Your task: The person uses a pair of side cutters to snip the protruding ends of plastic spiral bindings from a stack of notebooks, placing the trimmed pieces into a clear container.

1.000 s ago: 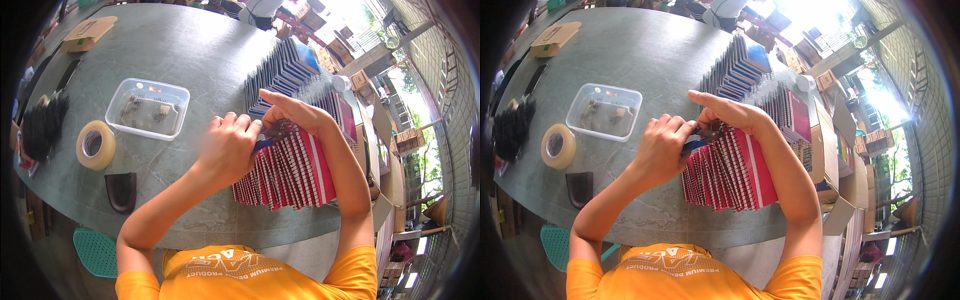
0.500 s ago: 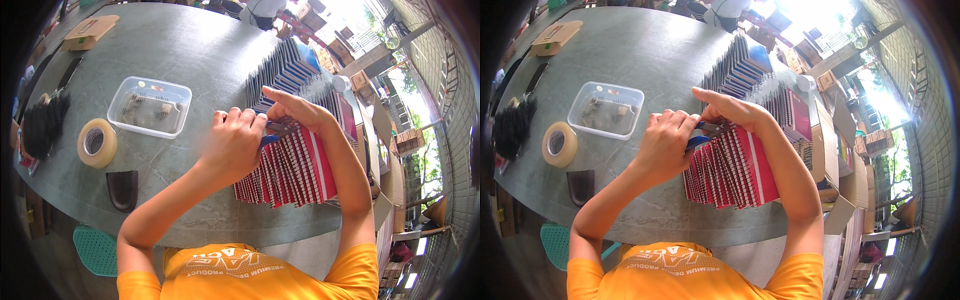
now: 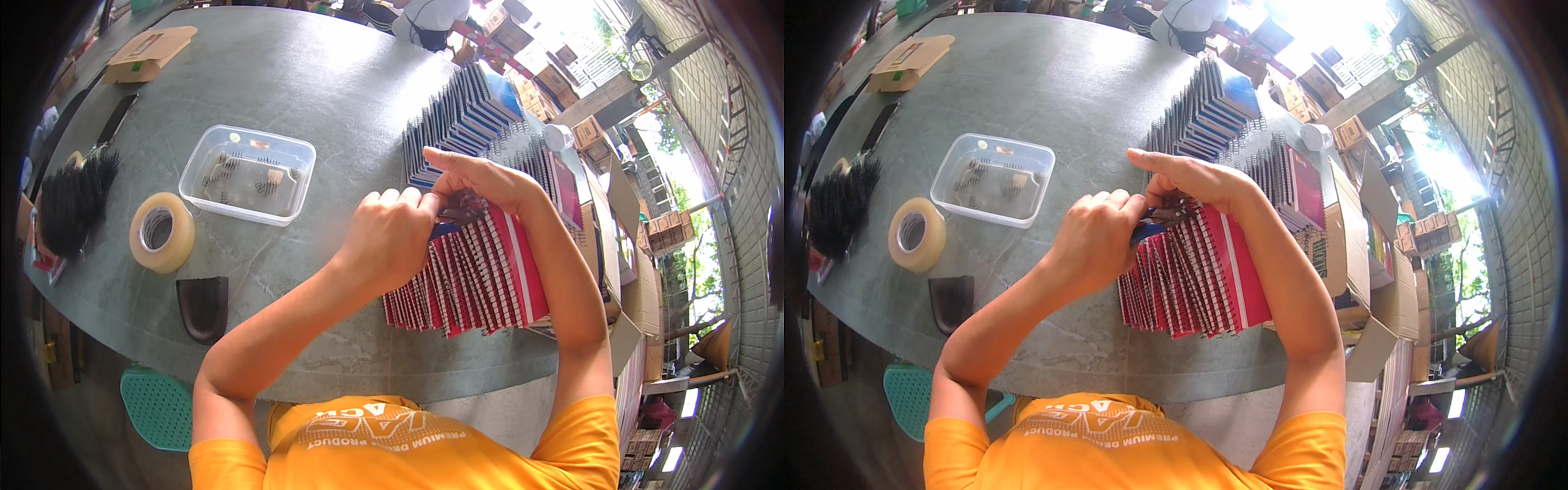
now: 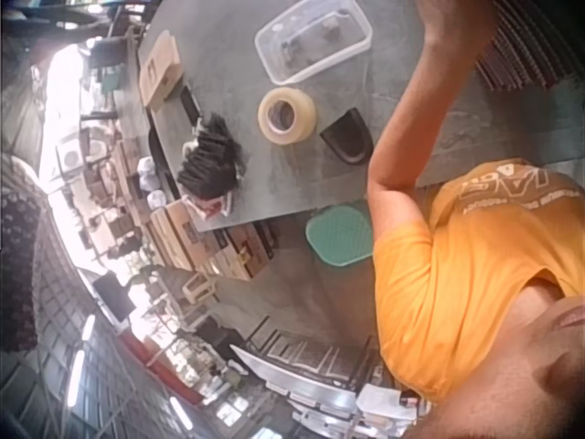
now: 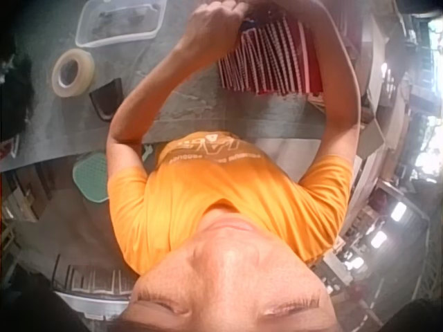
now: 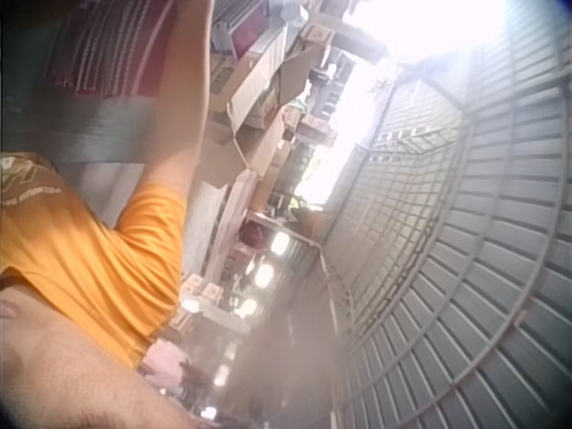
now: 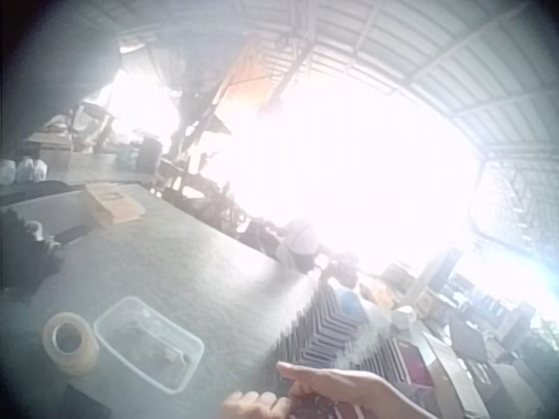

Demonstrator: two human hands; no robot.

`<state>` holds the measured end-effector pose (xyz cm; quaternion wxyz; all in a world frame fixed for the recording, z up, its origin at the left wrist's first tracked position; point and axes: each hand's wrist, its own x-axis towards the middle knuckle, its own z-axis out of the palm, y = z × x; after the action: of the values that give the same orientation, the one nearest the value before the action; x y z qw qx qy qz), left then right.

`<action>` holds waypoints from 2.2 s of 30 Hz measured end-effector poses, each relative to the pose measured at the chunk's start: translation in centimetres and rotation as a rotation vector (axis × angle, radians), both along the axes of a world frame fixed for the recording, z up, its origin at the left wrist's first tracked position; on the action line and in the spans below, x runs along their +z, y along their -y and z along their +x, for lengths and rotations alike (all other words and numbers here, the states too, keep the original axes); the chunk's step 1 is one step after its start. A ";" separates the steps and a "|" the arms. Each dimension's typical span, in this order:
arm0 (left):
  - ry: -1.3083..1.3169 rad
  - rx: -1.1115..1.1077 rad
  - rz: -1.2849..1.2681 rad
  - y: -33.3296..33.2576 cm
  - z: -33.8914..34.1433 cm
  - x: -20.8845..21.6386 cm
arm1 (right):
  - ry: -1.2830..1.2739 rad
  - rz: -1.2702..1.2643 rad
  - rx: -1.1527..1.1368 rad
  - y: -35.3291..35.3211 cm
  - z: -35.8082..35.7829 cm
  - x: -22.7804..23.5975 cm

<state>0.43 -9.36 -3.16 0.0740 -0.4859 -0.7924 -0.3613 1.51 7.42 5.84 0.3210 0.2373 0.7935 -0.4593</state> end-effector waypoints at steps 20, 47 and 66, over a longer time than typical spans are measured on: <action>-0.001 0.137 -0.409 9.3 2.4 -15.8 | -0.504 -0.082 0.617 -1.6 0.1 1.1; 2.132 -0.520 0.984 -3.6 -3.8 -1.6 | -0.995 0.316 0.620 2.3 -1.4 -1.1; 0.102 0.187 0.017 12.5 -2.9 -11.6 | -0.769 0.772 0.265 -5.9 11.7 0.4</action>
<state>-2.45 -21.82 -14.75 0.0711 -0.3903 -0.8339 -0.3836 13.17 13.30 6.24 -0.0469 0.0513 0.9870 -0.1447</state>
